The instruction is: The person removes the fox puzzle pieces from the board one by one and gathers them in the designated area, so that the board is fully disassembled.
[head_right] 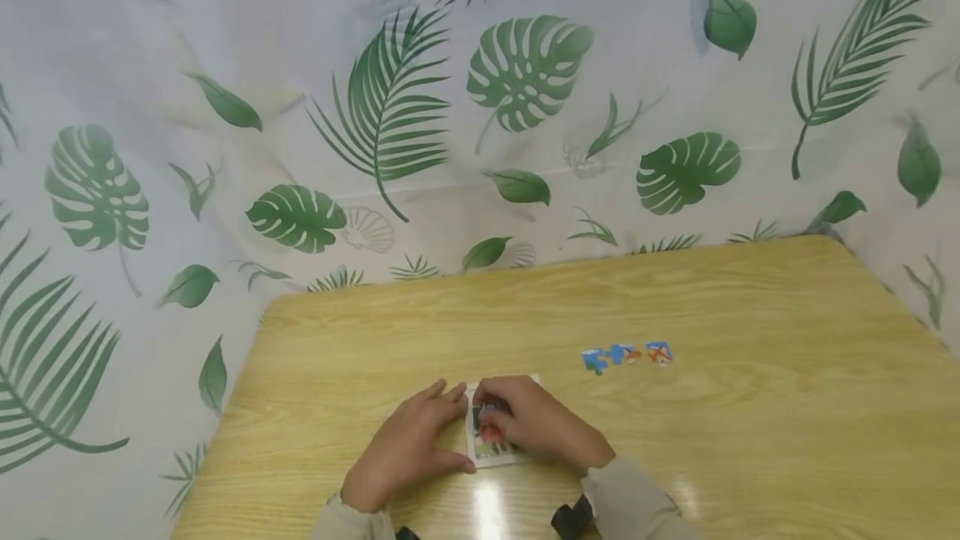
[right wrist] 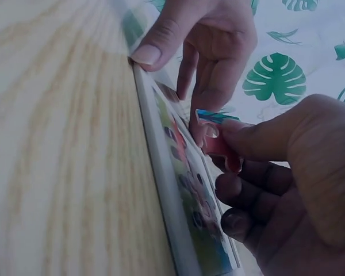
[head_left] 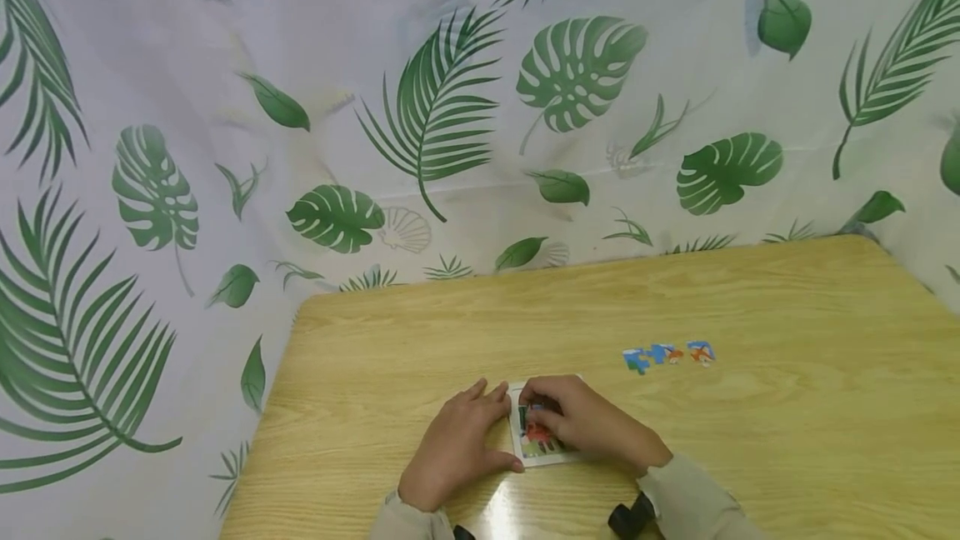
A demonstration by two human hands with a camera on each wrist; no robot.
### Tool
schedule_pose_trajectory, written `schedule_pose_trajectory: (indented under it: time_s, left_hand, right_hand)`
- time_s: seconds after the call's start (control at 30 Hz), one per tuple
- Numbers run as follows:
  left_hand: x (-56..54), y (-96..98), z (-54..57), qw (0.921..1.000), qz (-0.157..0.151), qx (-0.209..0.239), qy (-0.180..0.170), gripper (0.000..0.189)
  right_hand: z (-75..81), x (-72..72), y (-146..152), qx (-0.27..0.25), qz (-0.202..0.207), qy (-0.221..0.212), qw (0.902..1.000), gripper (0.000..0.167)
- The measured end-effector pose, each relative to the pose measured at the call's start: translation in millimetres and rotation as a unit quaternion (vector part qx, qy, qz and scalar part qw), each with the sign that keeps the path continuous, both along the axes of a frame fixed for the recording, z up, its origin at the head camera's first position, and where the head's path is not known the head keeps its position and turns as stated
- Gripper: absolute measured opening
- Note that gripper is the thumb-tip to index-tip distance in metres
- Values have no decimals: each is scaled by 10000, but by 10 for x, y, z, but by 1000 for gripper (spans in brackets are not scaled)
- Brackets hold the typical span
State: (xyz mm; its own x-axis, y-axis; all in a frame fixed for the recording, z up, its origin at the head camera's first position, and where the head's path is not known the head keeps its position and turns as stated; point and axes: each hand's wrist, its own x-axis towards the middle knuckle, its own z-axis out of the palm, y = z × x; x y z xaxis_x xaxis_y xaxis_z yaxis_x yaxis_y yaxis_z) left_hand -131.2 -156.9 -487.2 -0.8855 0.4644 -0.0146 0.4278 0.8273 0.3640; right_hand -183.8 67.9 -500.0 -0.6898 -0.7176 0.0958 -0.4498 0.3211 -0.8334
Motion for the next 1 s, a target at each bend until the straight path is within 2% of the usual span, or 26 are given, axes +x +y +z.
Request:
schedule_pose_trajectory:
  time_s: [0.23,0.47,0.77,1.0]
  left_hand:
    - [-26,4,16,10000,23,-39,-48,82]
    - [-30,11,2,10000,59,-16,-32,82]
    - [-19,4,-7,10000,66,-18,-15,79]
    - [-14,1,-6,9999,88,-4,-112,82]
  right_hand:
    - [94,-78,162,108,22,-296,9995,10]
    - [164,-194,477,165,-293,-252,9991,2]
    - [254,-313,912,256,-347,-94,9990,12]
    - [246,-356,1169,370,-721,-132,9966,8]
